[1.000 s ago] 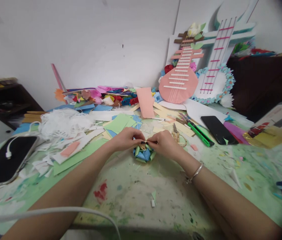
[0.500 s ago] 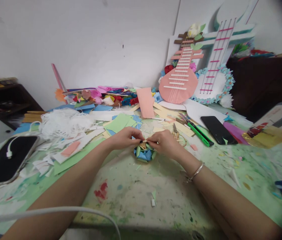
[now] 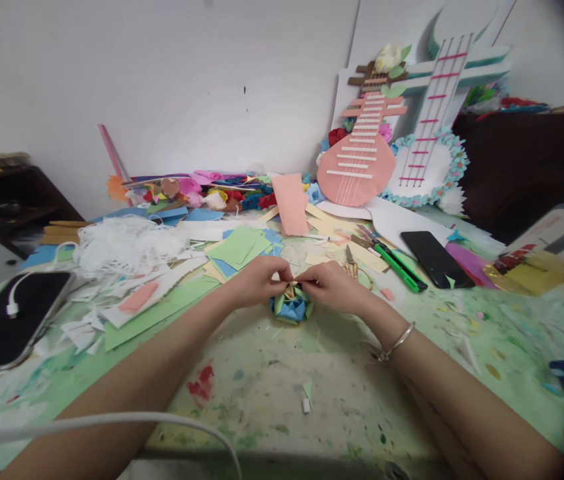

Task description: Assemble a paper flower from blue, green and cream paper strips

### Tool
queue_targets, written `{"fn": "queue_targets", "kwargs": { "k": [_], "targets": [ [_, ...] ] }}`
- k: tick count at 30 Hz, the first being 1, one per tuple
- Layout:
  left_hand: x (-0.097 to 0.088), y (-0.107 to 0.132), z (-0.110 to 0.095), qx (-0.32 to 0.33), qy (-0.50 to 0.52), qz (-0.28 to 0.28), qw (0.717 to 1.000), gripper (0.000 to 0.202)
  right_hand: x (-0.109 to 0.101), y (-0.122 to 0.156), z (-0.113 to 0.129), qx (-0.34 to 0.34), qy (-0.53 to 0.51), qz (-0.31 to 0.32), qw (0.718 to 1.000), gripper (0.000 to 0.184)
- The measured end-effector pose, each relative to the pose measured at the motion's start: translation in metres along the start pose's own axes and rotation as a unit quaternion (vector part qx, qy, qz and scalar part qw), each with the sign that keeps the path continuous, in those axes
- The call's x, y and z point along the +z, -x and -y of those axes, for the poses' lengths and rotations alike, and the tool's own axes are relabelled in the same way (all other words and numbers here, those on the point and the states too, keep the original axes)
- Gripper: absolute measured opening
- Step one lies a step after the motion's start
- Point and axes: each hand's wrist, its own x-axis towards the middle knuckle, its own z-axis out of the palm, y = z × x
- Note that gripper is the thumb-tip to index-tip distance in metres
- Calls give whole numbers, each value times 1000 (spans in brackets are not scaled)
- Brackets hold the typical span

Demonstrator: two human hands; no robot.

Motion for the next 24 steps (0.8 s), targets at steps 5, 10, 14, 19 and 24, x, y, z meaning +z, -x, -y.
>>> {"fn": "queue_targets", "kwargs": {
  "k": [5, 10, 14, 19, 24],
  "targets": [
    [-4, 0, -12, 21, -95, 1, 995, 11, -1, 0, -3, -14, 13, -1, 1000, 25],
    [-11, 0, -9, -24, -130, 23, 991, 20, 2, 0, 0, -10, 39, -38, 998, 25],
    [-13, 1, -3, -16, -80, 6, 997, 20, 3, -1, 5, -14, 52, -48, 997, 25],
    [-15, 2, 1, -29, -21, 1, 999, 18, 1, 1, 8, -7, 48, -43, 998, 26],
    [-14, 2, -2, -47, 7, 7, 999, 16, -4, 3, 9, 11, 21, -29, 999, 27]
  ]
}}
